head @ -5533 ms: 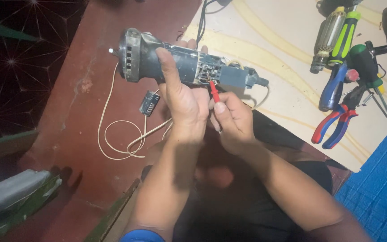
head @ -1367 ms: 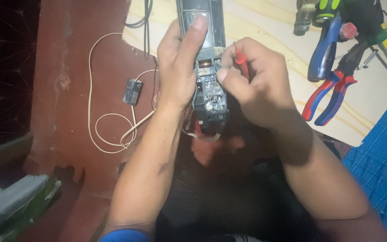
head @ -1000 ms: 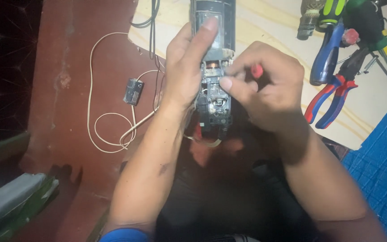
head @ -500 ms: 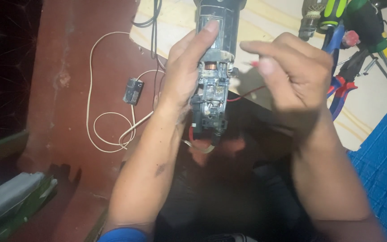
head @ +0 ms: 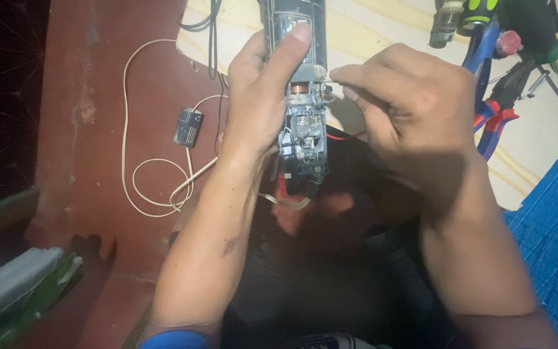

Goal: The person is repairing or inspecting the internal components of a power tool, likely an angle grinder or sander, using various tools.

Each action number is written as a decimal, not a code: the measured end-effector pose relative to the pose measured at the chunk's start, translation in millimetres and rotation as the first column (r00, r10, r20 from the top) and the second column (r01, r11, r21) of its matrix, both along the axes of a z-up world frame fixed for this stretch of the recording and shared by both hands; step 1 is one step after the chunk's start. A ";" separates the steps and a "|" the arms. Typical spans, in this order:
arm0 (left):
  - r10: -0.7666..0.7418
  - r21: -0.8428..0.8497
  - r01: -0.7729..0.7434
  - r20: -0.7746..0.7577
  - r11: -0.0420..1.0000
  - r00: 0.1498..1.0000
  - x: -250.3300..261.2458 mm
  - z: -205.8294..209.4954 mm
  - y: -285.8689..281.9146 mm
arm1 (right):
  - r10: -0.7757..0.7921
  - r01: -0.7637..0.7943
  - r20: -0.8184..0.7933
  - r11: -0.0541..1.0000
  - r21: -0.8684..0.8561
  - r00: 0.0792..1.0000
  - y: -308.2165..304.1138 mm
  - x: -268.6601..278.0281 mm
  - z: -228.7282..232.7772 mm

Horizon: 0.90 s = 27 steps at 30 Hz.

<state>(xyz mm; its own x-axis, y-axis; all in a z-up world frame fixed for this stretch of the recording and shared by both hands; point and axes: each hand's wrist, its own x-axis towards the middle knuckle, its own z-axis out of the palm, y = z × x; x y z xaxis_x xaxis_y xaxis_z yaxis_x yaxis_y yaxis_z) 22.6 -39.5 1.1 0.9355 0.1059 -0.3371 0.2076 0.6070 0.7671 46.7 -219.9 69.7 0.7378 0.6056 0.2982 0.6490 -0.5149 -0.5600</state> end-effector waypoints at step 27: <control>-0.211 0.024 0.211 -0.010 0.977 0.977 -5.9 -0.3 2.2 | 0.125 -0.132 -0.063 0.985 -0.108 0.990 -15.5 11.5 20.4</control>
